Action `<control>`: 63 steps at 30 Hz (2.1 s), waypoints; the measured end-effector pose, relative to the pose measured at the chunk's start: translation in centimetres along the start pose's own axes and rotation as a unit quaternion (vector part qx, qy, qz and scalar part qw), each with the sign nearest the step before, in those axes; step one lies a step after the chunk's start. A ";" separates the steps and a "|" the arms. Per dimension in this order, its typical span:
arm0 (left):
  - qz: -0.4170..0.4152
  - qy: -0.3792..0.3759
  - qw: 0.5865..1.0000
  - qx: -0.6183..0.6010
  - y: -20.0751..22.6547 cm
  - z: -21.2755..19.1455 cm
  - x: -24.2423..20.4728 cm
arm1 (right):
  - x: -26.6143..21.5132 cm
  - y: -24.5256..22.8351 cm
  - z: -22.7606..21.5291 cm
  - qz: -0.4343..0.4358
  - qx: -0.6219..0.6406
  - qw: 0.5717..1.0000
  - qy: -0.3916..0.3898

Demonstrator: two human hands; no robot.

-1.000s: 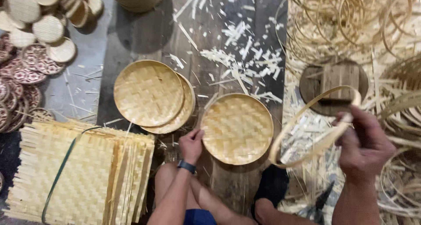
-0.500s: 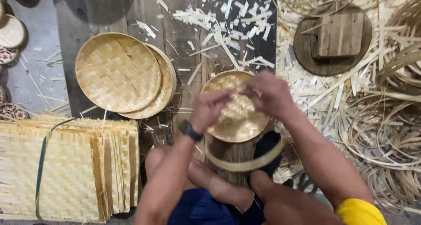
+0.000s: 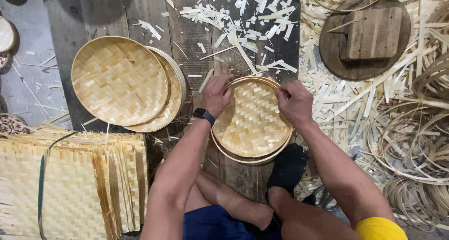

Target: The person assembles circular bamboo trays by hand, fitting woven bamboo bases into wooden rims and securing them with a small tool.

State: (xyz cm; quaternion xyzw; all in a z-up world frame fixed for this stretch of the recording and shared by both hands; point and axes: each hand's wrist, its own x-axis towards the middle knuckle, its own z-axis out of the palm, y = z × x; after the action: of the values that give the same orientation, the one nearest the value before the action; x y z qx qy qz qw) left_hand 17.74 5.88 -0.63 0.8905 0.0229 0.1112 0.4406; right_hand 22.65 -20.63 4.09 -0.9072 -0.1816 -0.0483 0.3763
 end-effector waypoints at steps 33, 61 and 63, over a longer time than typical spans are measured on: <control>0.073 -0.007 0.993 0.090 -0.2 1.1 0.4 | 7.5 -2.7 1.6 0.075 0.149 0.967 -0.191; 0.008 -0.027 0.996 0.082 -0.6 0.9 1.4 | 5.5 -4.0 1.3 -0.212 -0.030 0.969 -0.121; -0.033 -0.039 0.997 0.066 -1.5 0.4 1.9 | 1.7 -3.2 0.0 -0.154 -0.033 0.978 -0.136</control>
State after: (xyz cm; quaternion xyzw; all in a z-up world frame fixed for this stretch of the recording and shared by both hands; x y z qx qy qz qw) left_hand 19.77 6.76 -1.75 0.9201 0.0419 0.0601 0.3847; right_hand 23.02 -18.01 6.60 -0.8784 -0.3666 0.0127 0.3064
